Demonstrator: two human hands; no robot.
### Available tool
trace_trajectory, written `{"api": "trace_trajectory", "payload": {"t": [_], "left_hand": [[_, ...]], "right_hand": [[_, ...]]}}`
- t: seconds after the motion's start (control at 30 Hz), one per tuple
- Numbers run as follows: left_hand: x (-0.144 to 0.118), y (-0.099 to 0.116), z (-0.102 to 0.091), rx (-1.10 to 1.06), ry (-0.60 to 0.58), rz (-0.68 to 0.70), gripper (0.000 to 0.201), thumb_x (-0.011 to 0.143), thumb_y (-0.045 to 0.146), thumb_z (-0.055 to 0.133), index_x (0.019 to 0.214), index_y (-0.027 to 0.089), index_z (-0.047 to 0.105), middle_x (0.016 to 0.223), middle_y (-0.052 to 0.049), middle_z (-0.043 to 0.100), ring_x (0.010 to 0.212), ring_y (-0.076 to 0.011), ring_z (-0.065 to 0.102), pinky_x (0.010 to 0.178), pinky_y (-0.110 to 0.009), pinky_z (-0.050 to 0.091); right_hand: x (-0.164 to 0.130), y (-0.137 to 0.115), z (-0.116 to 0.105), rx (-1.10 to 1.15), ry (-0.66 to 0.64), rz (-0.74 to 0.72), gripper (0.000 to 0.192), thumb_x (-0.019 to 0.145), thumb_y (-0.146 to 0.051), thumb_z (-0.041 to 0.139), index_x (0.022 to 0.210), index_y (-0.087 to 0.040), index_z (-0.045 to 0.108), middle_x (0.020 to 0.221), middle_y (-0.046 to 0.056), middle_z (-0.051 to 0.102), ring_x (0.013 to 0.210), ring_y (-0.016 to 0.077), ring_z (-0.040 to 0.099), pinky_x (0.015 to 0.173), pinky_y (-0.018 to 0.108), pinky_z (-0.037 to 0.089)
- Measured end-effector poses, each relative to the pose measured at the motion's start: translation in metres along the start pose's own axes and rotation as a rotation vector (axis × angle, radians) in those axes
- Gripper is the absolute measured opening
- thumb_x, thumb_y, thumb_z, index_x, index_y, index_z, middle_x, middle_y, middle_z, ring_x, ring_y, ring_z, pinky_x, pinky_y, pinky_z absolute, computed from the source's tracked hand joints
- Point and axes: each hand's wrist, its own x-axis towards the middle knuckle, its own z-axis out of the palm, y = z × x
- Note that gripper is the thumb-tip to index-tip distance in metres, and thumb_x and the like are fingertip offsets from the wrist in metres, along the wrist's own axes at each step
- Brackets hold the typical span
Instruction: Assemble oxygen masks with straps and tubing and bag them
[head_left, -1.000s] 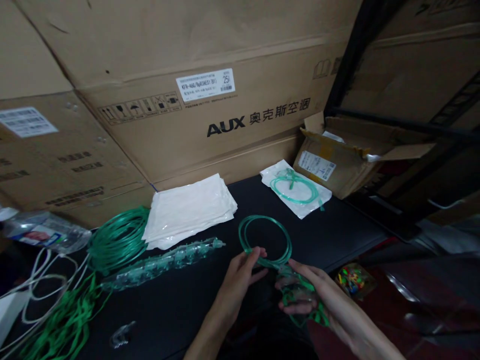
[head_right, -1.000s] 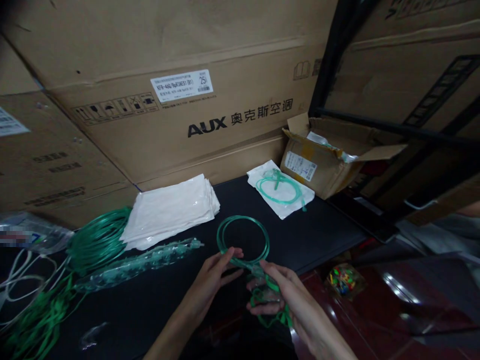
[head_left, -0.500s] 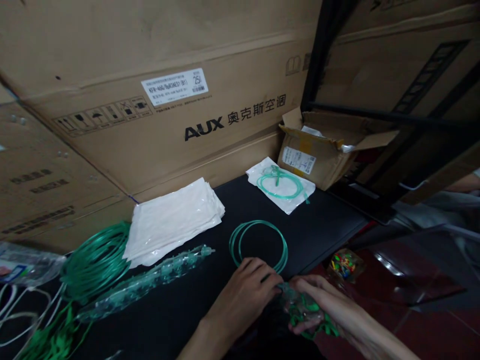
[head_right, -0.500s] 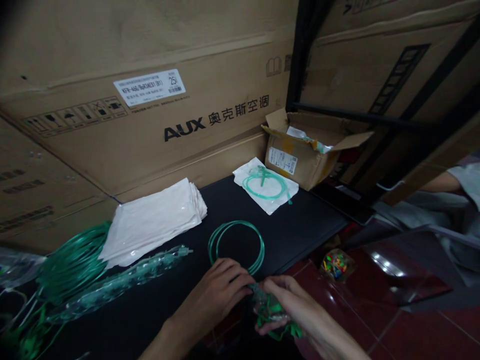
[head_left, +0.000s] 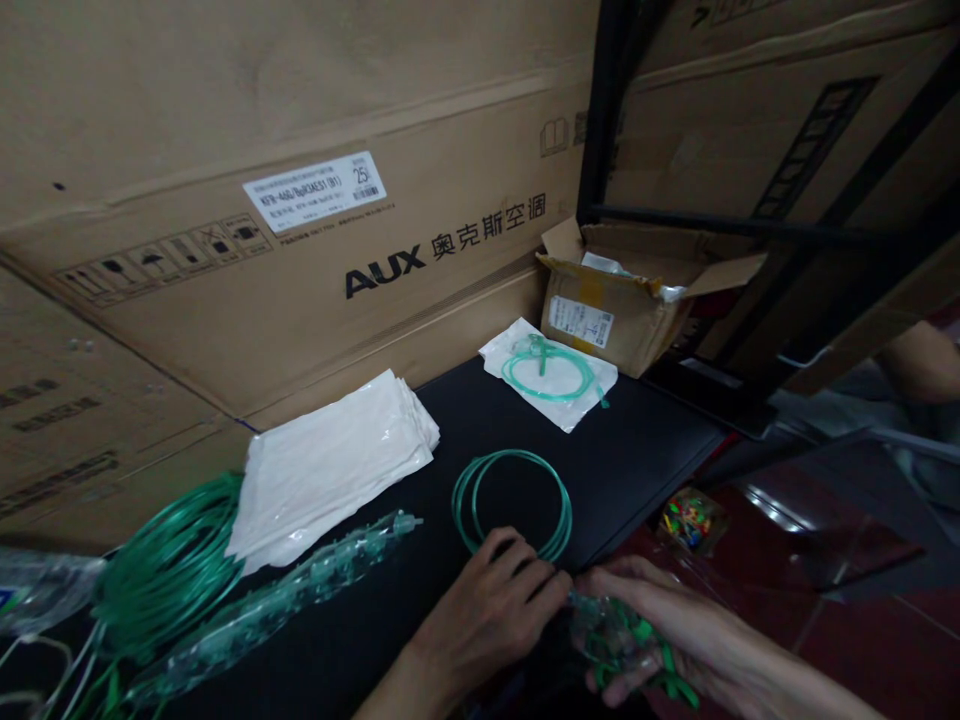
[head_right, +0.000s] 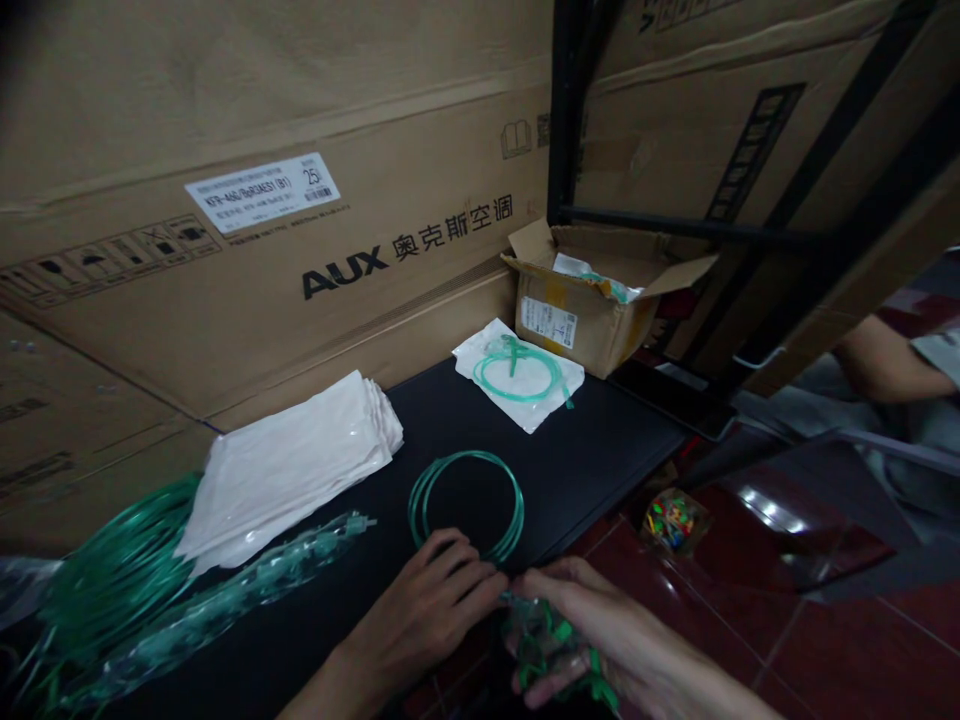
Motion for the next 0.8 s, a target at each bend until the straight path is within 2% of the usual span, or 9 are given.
{"api": "trace_trajectory", "payload": {"t": [0.13, 0.27, 0.43, 0.57, 0.67, 0.73, 0.8], "left_hand": [[0.001, -0.002, 0.0, 0.01, 0.048, 0.038, 0.021, 0.11, 0.016, 0.043, 0.11, 0.015, 0.064, 0.092, 0.001, 0.073, 0.088, -0.0172, 0.062, 0.096, -0.038, 0.04], [0.002, -0.004, -0.001, 0.041, 0.059, 0.016, 0.022, 0.11, 0.017, 0.042, 0.11, 0.016, 0.064, 0.09, 0.001, 0.073, 0.089, -0.0178, 0.061, 0.098, -0.041, 0.037], [0.001, -0.002, -0.001, 0.006, 0.005, -0.033, 0.024, 0.11, 0.016, 0.039, 0.115, 0.015, 0.063, 0.09, 0.001, 0.072, 0.091, -0.0182, 0.061, 0.1, -0.04, 0.036], [-0.001, 0.0, 0.001, -0.014, -0.001, -0.079, 0.022, 0.108, 0.015, 0.042, 0.118, 0.015, 0.062, 0.088, 0.0, 0.07, 0.09, -0.0188, 0.061, 0.102, -0.04, 0.037], [-0.001, -0.001, 0.001, -0.046, -0.028, -0.102, 0.02, 0.106, 0.013, 0.045, 0.116, 0.017, 0.062, 0.088, 0.0, 0.069, 0.092, -0.0192, 0.061, 0.105, -0.039, 0.038], [0.0, -0.002, 0.0, -0.063, -0.045, -0.118, 0.019, 0.105, 0.012, 0.047, 0.114, 0.017, 0.062, 0.088, 0.0, 0.068, 0.094, -0.0193, 0.061, 0.107, -0.038, 0.039], [0.001, -0.003, -0.001, -0.075, -0.049, -0.133, 0.017, 0.103, 0.011, 0.049, 0.113, 0.017, 0.062, 0.088, 0.0, 0.068, 0.096, -0.0194, 0.061, 0.108, -0.038, 0.039]], "right_hand": [[0.0, 0.0, -0.002, 0.063, -0.046, 0.012, 0.04, 0.087, -0.046, 0.075, 0.103, -0.017, 0.052, 0.077, 0.008, 0.078, 0.065, 0.027, 0.079, 0.056, 0.036, 0.065], [-0.001, -0.002, -0.001, 0.064, 0.018, -0.009, 0.037, 0.085, -0.042, 0.079, 0.099, -0.018, 0.055, 0.079, 0.005, 0.076, 0.068, 0.026, 0.078, 0.055, 0.037, 0.066], [-0.003, 0.0, 0.005, -0.001, 0.133, -0.162, 0.043, 0.074, -0.046, 0.087, 0.095, -0.018, 0.062, 0.095, 0.006, 0.071, 0.085, 0.0279, 0.075, 0.053, 0.041, 0.067], [-0.002, 0.005, 0.005, -0.041, 0.077, -0.263, 0.06, 0.067, -0.063, 0.087, 0.101, -0.019, 0.065, 0.094, 0.005, 0.071, 0.075, 0.0252, 0.075, 0.055, 0.039, 0.065], [-0.005, -0.001, 0.008, -0.271, 0.022, -0.372, 0.055, 0.076, -0.068, 0.077, 0.098, -0.019, 0.068, 0.08, 0.002, 0.07, 0.064, 0.0192, 0.069, 0.055, 0.032, 0.062], [-0.011, -0.008, 0.012, -0.555, 0.04, -0.536, 0.037, 0.09, -0.055, 0.068, 0.091, -0.018, 0.071, 0.077, 0.002, 0.069, 0.066, 0.018, 0.066, 0.059, 0.029, 0.059], [-0.016, -0.012, 0.016, -0.816, 0.088, -0.728, 0.023, 0.098, -0.036, 0.059, 0.09, -0.019, 0.073, 0.084, 0.005, 0.073, 0.074, 0.0192, 0.068, 0.068, 0.029, 0.058]]}}
